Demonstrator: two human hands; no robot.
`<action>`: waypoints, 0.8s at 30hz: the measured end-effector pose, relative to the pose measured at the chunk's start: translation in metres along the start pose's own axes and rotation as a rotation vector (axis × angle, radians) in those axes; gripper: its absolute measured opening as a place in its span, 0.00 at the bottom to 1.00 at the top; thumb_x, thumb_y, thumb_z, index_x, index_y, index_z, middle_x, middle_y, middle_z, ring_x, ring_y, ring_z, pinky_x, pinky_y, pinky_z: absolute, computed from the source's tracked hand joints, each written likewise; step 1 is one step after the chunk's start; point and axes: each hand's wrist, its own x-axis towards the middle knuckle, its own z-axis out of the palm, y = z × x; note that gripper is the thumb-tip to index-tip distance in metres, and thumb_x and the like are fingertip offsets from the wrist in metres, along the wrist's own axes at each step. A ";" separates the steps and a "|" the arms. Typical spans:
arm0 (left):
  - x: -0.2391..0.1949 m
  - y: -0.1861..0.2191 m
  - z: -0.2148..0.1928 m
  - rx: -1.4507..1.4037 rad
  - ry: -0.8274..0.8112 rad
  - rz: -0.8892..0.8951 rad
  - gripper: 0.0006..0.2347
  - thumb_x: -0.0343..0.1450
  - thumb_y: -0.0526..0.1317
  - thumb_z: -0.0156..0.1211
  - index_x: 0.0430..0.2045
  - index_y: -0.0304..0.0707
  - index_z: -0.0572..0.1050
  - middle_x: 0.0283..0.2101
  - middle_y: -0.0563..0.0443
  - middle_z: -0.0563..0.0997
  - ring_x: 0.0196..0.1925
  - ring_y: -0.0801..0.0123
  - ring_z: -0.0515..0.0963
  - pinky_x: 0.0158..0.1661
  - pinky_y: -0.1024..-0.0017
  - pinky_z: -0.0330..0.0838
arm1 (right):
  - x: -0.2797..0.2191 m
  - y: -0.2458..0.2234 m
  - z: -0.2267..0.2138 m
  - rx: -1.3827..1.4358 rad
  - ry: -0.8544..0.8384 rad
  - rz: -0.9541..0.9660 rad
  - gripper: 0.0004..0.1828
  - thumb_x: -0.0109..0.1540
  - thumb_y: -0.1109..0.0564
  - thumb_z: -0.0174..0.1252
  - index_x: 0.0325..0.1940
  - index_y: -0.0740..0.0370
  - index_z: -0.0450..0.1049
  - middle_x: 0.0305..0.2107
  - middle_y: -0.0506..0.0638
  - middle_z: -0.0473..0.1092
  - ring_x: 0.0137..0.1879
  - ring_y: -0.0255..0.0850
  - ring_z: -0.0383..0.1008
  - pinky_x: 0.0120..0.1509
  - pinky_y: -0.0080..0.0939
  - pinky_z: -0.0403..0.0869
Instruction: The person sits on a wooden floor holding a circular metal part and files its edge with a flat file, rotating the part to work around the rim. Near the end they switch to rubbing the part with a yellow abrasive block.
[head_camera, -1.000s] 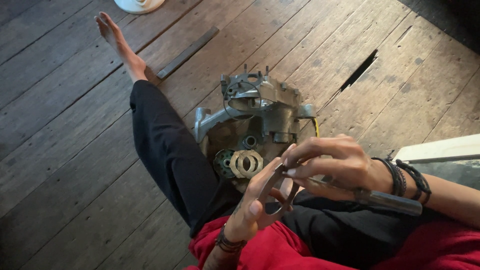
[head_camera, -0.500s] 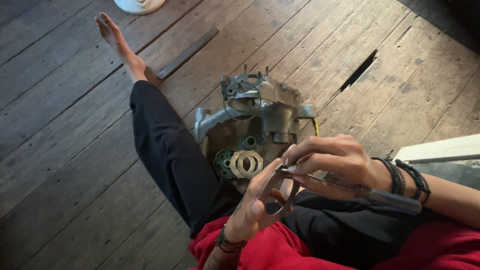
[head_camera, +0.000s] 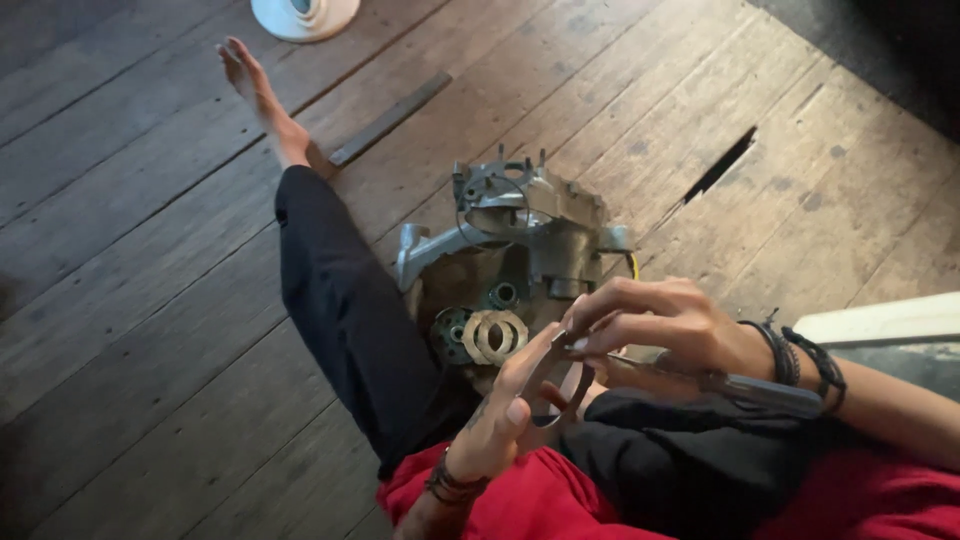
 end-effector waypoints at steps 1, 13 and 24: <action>-0.010 -0.009 -0.002 -0.064 0.015 -0.068 0.41 0.76 0.68 0.42 0.71 0.26 0.51 0.67 0.30 0.61 0.49 0.53 0.73 0.40 0.64 0.75 | 0.001 -0.001 -0.001 0.027 -0.028 0.017 0.05 0.54 0.62 0.66 0.33 0.61 0.76 0.39 0.51 0.76 0.36 0.39 0.81 0.38 0.34 0.79; 0.013 0.034 -0.065 -0.099 -0.049 -0.399 0.39 0.61 0.37 0.45 0.76 0.44 0.52 0.63 0.37 0.73 0.56 0.61 0.73 0.46 0.74 0.57 | -0.013 0.043 0.018 0.083 -0.096 0.085 0.03 0.62 0.56 0.61 0.36 0.55 0.79 0.38 0.48 0.78 0.34 0.50 0.82 0.32 0.42 0.78; 0.126 0.118 -0.079 -0.160 -0.218 -0.318 0.41 0.66 0.64 0.42 0.75 0.46 0.48 0.75 0.41 0.64 0.71 0.50 0.69 0.40 0.66 0.72 | -0.059 0.112 0.032 -0.203 -0.504 0.230 0.06 0.55 0.57 0.60 0.37 0.53 0.77 0.32 0.44 0.73 0.29 0.43 0.74 0.30 0.44 0.72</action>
